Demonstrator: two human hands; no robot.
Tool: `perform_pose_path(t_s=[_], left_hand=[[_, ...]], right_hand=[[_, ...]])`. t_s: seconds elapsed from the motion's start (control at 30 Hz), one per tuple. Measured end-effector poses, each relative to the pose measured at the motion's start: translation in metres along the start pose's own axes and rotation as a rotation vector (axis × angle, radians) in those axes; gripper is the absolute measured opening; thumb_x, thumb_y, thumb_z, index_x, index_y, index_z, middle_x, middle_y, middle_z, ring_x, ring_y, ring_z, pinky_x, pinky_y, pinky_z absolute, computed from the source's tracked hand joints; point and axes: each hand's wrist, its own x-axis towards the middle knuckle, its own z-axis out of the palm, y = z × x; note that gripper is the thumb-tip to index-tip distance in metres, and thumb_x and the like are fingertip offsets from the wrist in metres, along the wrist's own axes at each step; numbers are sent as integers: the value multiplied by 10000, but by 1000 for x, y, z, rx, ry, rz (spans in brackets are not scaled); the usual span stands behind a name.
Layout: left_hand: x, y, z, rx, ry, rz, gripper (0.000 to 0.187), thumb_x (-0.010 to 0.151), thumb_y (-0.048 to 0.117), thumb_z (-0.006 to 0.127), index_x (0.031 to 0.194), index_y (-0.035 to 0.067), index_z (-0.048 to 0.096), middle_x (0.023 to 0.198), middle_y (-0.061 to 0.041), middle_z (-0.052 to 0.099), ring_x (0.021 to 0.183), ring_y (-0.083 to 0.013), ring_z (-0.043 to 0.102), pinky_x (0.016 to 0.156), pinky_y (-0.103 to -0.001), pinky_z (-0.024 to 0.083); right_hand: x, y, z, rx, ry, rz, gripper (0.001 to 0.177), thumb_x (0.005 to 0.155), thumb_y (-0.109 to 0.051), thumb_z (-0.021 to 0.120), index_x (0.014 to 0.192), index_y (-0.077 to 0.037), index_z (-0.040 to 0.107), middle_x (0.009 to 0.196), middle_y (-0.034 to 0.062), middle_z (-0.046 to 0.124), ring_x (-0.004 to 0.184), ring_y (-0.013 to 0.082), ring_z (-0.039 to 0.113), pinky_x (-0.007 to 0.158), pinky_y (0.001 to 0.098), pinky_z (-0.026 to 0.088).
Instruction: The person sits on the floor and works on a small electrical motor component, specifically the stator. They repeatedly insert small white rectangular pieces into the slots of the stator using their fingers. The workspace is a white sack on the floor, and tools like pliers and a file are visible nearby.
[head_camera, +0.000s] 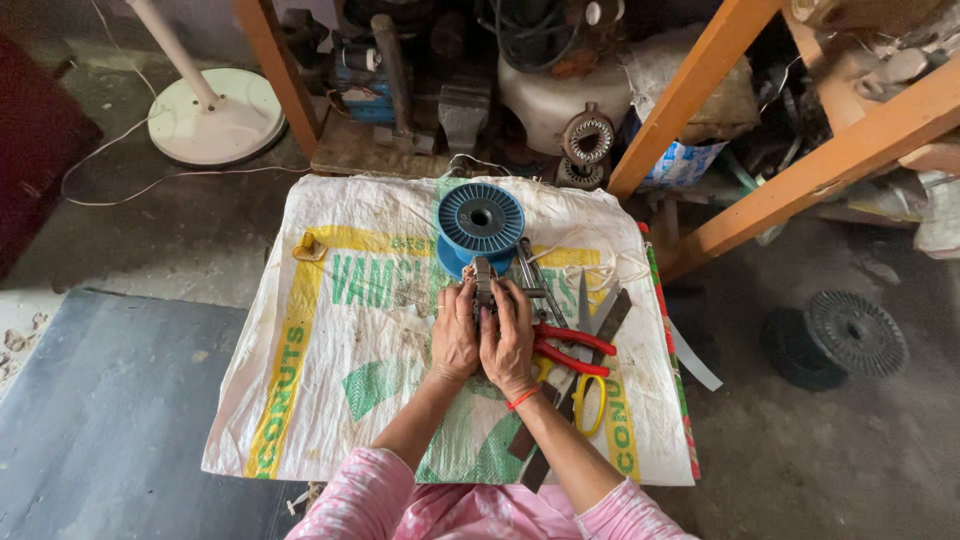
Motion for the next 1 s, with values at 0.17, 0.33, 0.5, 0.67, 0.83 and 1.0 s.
perform_pose_path(t_s=[0.17,0.33,0.5,0.67,0.83,1.0], left_hand=[[4,0,0,-15,-7,8,587,922,210,615,1430,0,410,1296,-243,520,1192,-450,505,940,-493,522],[1,-2,5,20,-16,-6,605,918,222,614,1436,-3,399,1288,-255,514,1185,-447,511,941,-497,520],[-1,-5,4,62,-42,11,627,948,219,580,1499,1,374,1324,-273,490,1198,-464,484,984,-519,492],[-2,-7,5,43,-46,14,633,957,237,571,1504,3,356,1315,-267,488,1187,-462,484,984,-522,481],[2,-4,3,1,-33,48,608,943,236,582,1466,6,372,1308,-252,500,1187,-454,494,985,-515,489],[2,-2,1,-1,-37,29,624,946,209,573,1489,-25,375,1313,-271,496,1188,-467,487,983,-514,495]], right_hand=[[1,0,0,-14,-16,-19,423,1041,-151,562,1419,33,515,1425,259,504,1306,425,537,1118,482,433],[-1,-1,-1,4,-20,-8,507,1052,-168,545,1491,45,411,1458,284,467,1336,442,514,1132,493,425],[-1,0,0,-9,-48,9,522,1053,-170,532,1499,52,376,1470,296,435,1349,456,499,1130,505,418],[-3,-1,1,-21,-56,14,509,1057,-166,517,1499,47,382,1471,295,435,1348,460,501,1129,507,423],[0,-3,1,-23,-49,11,506,1058,-159,508,1499,51,377,1468,298,431,1345,467,499,1129,513,415],[0,-4,1,-32,-56,27,488,1052,-156,500,1484,46,398,1468,299,442,1332,471,504,1121,502,424]])
